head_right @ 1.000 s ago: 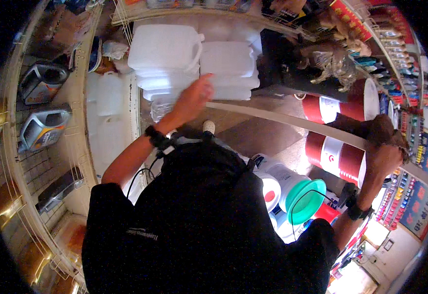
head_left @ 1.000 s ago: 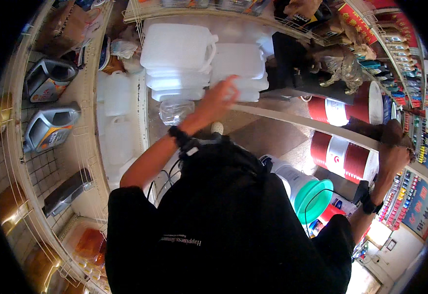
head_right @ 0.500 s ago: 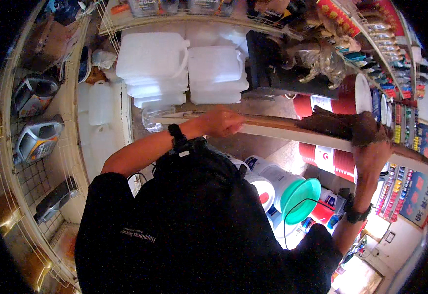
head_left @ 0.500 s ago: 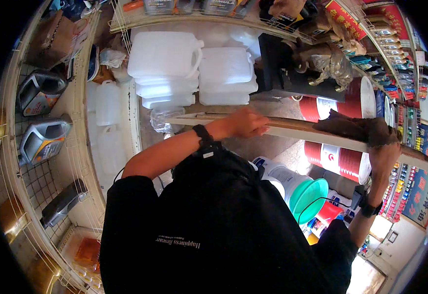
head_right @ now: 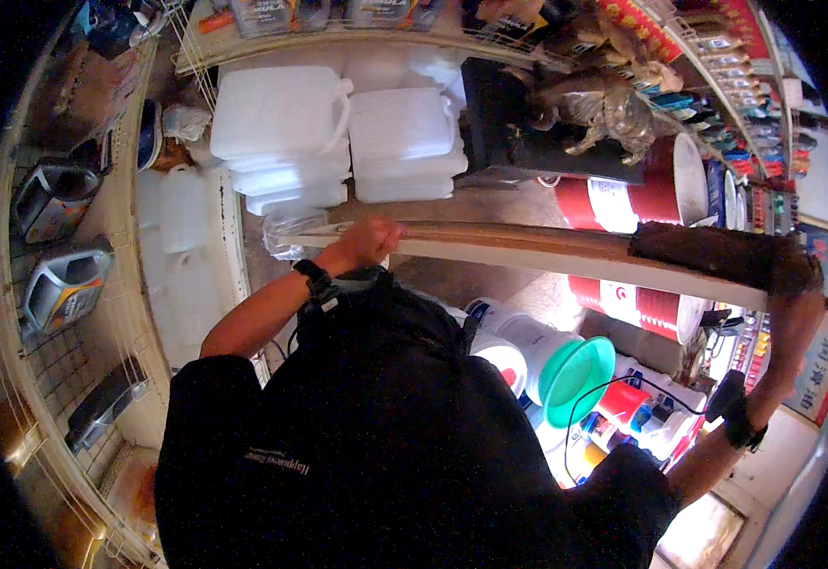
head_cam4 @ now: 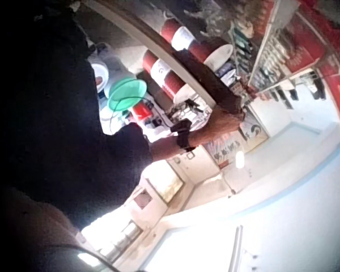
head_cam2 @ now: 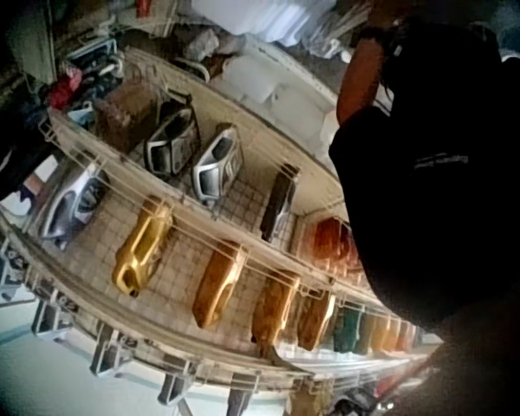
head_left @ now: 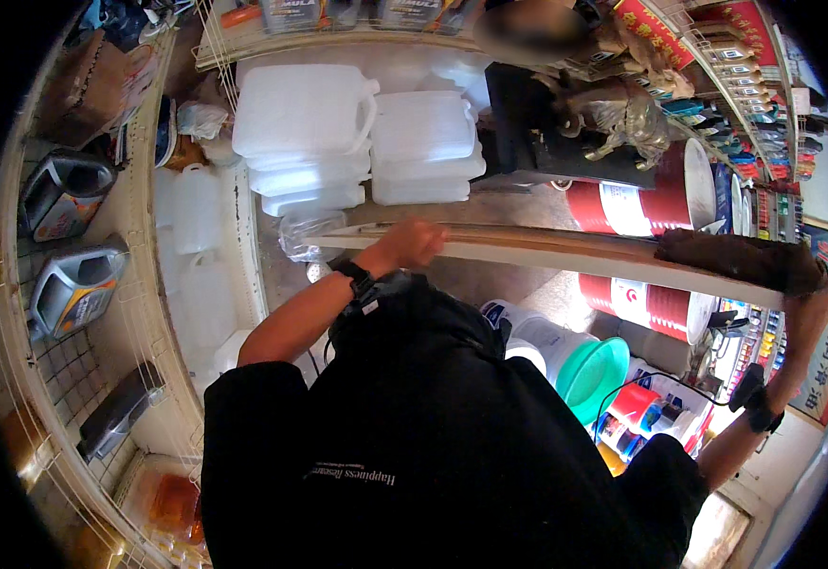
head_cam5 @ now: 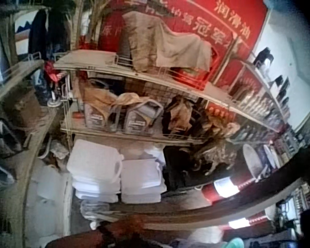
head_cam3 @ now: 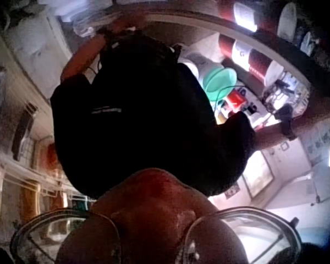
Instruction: The person wipes a white perforated shelf board with a cloth, cleaning both sides and edges. They repeatedly turn the board over and wipe different sections, then place it back on the shelf.
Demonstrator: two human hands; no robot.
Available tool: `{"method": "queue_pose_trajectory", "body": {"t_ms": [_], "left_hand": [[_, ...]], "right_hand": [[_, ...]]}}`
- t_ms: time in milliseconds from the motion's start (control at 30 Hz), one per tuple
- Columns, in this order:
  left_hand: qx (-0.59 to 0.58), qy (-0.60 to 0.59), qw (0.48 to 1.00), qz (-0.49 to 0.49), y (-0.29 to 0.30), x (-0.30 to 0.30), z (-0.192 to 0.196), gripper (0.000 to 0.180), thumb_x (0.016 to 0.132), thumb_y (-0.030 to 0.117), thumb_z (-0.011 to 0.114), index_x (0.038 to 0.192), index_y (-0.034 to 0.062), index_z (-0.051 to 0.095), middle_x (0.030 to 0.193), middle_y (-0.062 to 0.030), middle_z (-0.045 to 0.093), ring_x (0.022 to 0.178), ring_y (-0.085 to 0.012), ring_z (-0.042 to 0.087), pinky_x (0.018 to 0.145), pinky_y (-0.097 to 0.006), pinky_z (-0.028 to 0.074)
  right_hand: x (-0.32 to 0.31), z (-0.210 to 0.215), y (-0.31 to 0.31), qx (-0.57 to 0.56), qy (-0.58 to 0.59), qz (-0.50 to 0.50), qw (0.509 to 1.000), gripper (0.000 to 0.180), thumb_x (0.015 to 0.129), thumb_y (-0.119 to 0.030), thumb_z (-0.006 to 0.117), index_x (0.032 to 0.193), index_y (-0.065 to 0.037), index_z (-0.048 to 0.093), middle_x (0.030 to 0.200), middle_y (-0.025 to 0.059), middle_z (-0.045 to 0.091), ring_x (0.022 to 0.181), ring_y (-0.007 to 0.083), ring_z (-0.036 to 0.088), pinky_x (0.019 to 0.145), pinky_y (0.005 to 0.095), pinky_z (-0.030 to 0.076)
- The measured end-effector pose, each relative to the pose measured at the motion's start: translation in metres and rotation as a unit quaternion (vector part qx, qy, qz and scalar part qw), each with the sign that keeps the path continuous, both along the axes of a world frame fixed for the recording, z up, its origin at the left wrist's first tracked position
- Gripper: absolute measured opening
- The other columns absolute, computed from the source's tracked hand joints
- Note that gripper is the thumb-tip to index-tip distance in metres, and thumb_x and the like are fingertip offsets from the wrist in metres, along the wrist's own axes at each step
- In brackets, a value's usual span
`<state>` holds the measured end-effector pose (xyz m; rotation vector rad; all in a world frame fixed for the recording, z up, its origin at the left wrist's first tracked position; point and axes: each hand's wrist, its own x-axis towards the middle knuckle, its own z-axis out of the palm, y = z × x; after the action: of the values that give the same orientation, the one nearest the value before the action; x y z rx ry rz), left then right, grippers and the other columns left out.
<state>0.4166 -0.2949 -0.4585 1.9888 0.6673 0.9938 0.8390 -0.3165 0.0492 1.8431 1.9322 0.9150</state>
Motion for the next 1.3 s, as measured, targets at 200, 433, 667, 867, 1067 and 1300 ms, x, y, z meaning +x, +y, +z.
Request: {"method": "queue_pose_trajectory", "body": {"t_ms": [200, 433, 667, 867, 1067, 1300], "left_hand": [[-0.023, 0.068, 0.997, 0.024, 0.003, -0.008, -0.007, 0.032, 0.090, 0.023, 0.044, 0.068, 0.0050, 0.058, 0.061, -0.0193, 0.056, 0.055, -0.0403, 0.054, 0.055, -0.049, 0.043], [-0.021, 0.063, 0.997, 0.041, -0.005, -0.004, -0.022, 0.036, 0.090, 0.024, 0.043, 0.062, 0.0044, 0.056, 0.060, -0.0196, 0.056, 0.056, -0.0404, 0.053, 0.055, -0.050, 0.042], [-0.043, 0.052, 0.995, 0.073, -0.009, -0.003, -0.044, 0.038, 0.089, 0.025, 0.044, 0.060, 0.0029, 0.054, 0.060, -0.0211, 0.055, 0.057, -0.0416, 0.054, 0.055, -0.051, 0.043], [-0.077, 0.018, 0.994, 0.078, -0.002, -0.005, -0.058, 0.039, 0.089, 0.025, 0.044, 0.059, 0.0021, 0.053, 0.060, -0.0224, 0.053, 0.057, -0.0421, 0.054, 0.055, -0.051, 0.042], [-0.070, 0.012, 0.995, 0.076, -0.003, -0.006, -0.064, 0.040, 0.090, 0.025, 0.043, 0.059, 0.0016, 0.052, 0.059, -0.0231, 0.052, 0.056, -0.0430, 0.052, 0.054, -0.051, 0.041], [-0.053, 0.093, 0.991, 0.080, 0.001, 0.003, -0.075, 0.039, 0.092, 0.028, 0.044, 0.065, 0.0038, 0.056, 0.065, -0.0209, 0.057, 0.064, -0.0410, 0.056, 0.059, -0.052, 0.043]], "right_hand": [[0.025, 0.018, 0.008, -0.033, -0.004, 0.008, 0.999, 0.029, 0.092, -0.018, 0.049, 0.115, -0.006, 0.062, 0.104, 0.0195, 0.064, 0.096, 0.0357, 0.062, 0.083, 0.0385, 0.048], [0.058, 0.051, 0.006, -0.061, 0.028, 0.016, 0.998, 0.030, 0.094, -0.015, 0.043, 0.114, -0.002, 0.062, 0.106, 0.0175, 0.065, 0.100, 0.0317, 0.062, 0.088, 0.0352, 0.046], [0.065, 0.069, 0.006, -0.047, 0.012, 0.038, 0.998, 0.033, 0.094, -0.016, 0.044, 0.120, -0.003, 0.059, 0.111, 0.0182, 0.064, 0.102, 0.0292, 0.062, 0.089, 0.0341, 0.045], [0.085, 0.093, 0.010, -0.121, -0.013, -0.007, 0.993, 0.035, 0.096, -0.026, 0.043, 0.118, -0.006, 0.061, 0.113, 0.0146, 0.064, 0.106, 0.0285, 0.060, 0.094, 0.0372, 0.044], [0.063, 0.089, 0.008, -0.086, -0.029, 0.039, 0.995, 0.028, 0.093, -0.024, 0.047, 0.104, -0.004, 0.062, 0.092, 0.0156, 0.062, 0.085, 0.0312, 0.059, 0.075, 0.0402, 0.044], [-0.011, 0.074, 0.006, -0.016, -0.110, 0.171, 0.979, 0.023, 0.089, -0.023, 0.052, 0.089, -0.002, 0.064, 0.069, 0.0167, 0.060, 0.061, 0.0344, 0.057, 0.054, 0.0438, 0.045]]}}
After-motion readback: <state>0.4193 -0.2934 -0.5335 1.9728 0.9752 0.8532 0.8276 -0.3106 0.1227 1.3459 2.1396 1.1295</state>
